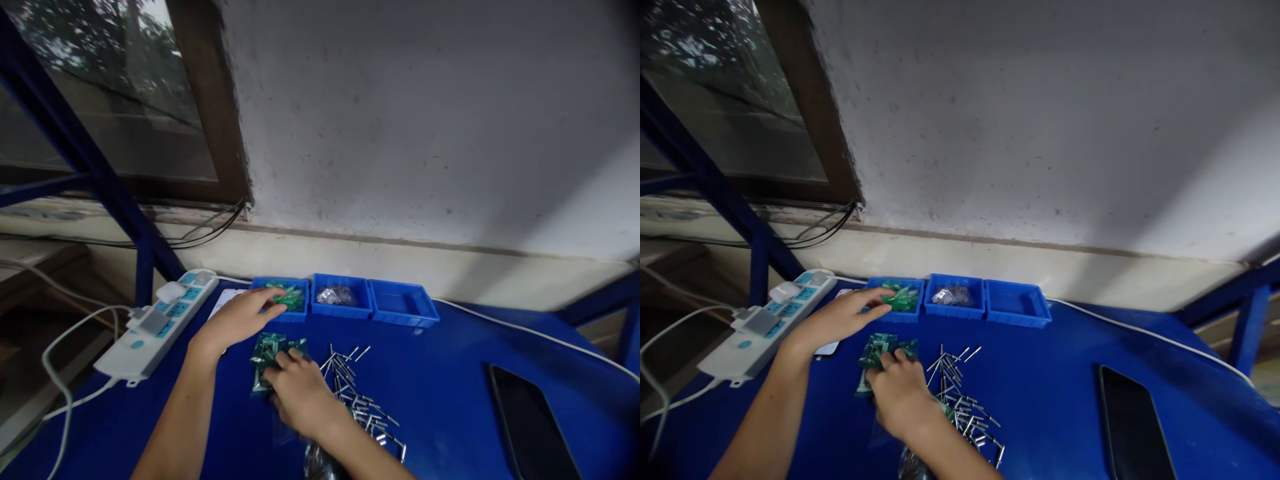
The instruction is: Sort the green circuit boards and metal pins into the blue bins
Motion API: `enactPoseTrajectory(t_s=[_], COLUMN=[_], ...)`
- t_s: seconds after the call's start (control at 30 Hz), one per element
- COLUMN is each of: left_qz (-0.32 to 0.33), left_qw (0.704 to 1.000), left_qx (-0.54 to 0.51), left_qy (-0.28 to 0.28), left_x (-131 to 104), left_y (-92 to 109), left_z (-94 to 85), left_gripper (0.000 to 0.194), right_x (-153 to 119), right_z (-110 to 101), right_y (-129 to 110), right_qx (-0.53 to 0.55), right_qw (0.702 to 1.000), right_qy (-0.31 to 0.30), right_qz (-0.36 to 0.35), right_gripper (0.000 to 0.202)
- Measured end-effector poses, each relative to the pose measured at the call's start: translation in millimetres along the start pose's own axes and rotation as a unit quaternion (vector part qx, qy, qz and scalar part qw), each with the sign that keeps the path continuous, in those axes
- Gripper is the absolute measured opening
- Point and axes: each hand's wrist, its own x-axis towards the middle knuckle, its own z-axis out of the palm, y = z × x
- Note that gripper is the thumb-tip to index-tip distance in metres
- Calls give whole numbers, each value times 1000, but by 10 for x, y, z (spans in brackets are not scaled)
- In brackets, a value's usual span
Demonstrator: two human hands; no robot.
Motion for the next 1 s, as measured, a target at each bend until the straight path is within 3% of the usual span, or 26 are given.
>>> enactPoseTrajectory(t_s=[0.1, 0.23, 0.3, 0.43, 0.53, 0.6, 0.7, 0.8, 0.9, 1.0], left_qz=[5, 11, 3, -35, -30, -33, -49, -20, 66, 193], left_qw=[1000, 1000, 998, 988, 968, 946, 921, 937, 956, 951], left_qx=[-4, -18, -46, -129, -242, -321, -384, -329, -200, -107], left_qy=[1, 19, 37, 71, 57, 39, 42, 113, 203, 214], left_x=[-6, -5, -3, 4, 32, 61, 93, 92, 67, 41], left_y=[11, 28, 45, 172, 350, 459, 537, 520, 500, 528], left_z=[-4, -36, -64, -78, 2, 81, 168, 176, 149, 148], left_gripper=[45, 43, 43, 64, 66, 64, 56, 39, 24, 18], right_x=[32, -27, -82, -174, -211, -224, -222, -185, -140, -119], right_z=[31, -243, -442, -742, -800, -775, -700, -649, -658, -692], right_y=[45, 211, 329, 566, 638, 615, 523, 446, 444, 501], right_qx=[22, 188, 298, 440, 405, 309, 164, 156, 287, 503], right_qw=[1000, 977, 943, 849, 813, 839, 894, 905, 872, 776], right_qy=[19, 93, 140, 267, 387, 428, 415, 395, 387, 342], right_qz=[10, 27, 50, 120, 157, 131, 40, 19, 87, 164], right_gripper=[9, 13, 11, 12, 15, 12, 17, 17, 18, 39])
